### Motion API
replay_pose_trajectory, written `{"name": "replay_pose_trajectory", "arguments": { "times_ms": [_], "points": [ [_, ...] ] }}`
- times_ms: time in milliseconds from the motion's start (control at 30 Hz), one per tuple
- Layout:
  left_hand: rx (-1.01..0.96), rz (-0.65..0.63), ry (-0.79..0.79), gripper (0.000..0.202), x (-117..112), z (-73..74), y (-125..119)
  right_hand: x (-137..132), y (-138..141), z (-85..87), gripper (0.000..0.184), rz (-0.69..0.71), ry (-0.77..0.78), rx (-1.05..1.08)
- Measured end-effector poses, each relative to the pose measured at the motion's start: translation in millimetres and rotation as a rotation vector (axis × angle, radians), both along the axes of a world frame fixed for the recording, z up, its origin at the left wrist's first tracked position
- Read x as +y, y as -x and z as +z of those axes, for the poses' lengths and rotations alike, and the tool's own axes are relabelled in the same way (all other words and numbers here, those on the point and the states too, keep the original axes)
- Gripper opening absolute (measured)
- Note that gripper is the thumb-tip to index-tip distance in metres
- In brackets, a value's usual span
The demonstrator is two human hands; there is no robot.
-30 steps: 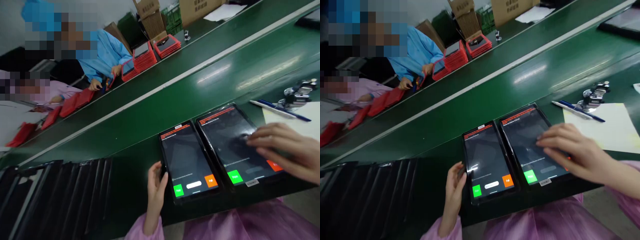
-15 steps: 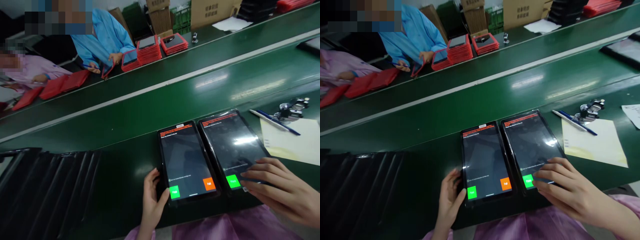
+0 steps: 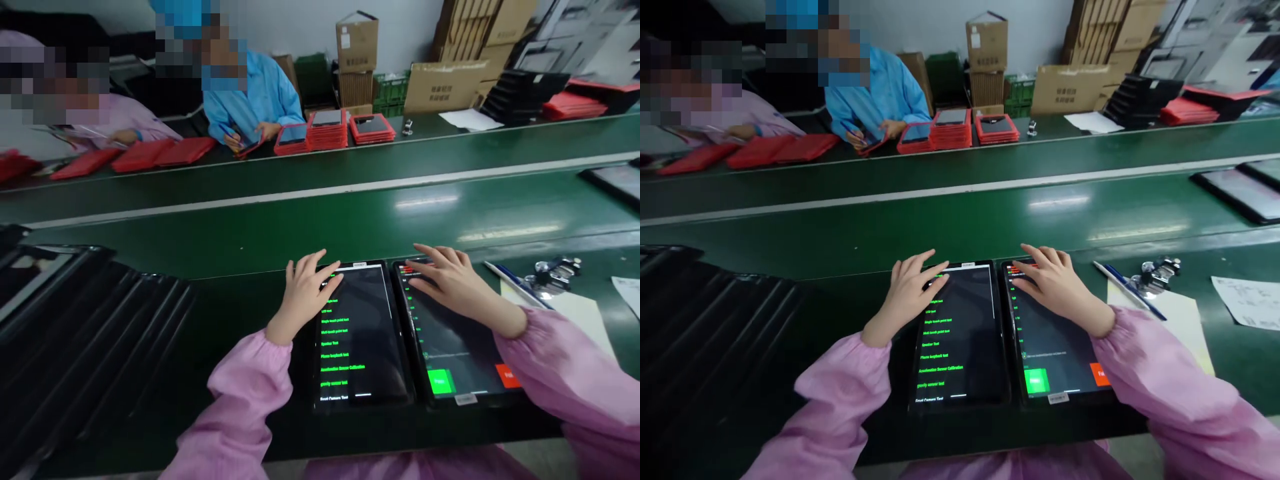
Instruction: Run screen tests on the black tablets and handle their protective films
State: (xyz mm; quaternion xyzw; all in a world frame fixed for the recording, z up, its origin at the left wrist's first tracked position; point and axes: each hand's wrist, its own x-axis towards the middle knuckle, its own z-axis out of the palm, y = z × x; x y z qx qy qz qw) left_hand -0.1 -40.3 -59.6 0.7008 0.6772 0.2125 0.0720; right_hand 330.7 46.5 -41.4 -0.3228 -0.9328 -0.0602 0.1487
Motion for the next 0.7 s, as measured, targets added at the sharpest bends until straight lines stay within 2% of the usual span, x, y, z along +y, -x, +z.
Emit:
{"name": "replay_pose_trajectory", "arguments": {
  "times_ms": [67, 167, 267, 367, 500, 700],
  "points": [
    [0.053, -0.029, -0.008, 0.031, -7, 2.7, -6, 2, 2, -1.4, 0.053, 0.033, -0.016, -0.008],
    [0.066, -0.125, -0.053, 0.033, -32, 3.5, -7, -9, -7, 5.8, 0.051, 0.116, -0.024, 0.002],
    [0.044, -0.108, -0.097, 0.038, -44, 4.8, -1, -13, -16, 10.3, 0.045, 0.081, -0.035, 0.049],
    [0.042, -0.053, -0.105, 0.039, -32, 5.2, 4, -4, -15, 4.3, 0.041, 0.007, -0.008, 0.05],
    [0.035, -0.053, -0.092, 0.033, -13, -3.4, 5, 8, -8, -6.8, 0.04, 0.016, 0.026, 0.013],
    [-0.052, -0.063, -0.069, 0.03, -12, -14.4, 6, 9, -9, -8.2, 0.044, 0.051, 0.041, -0.014]
  ]
}}
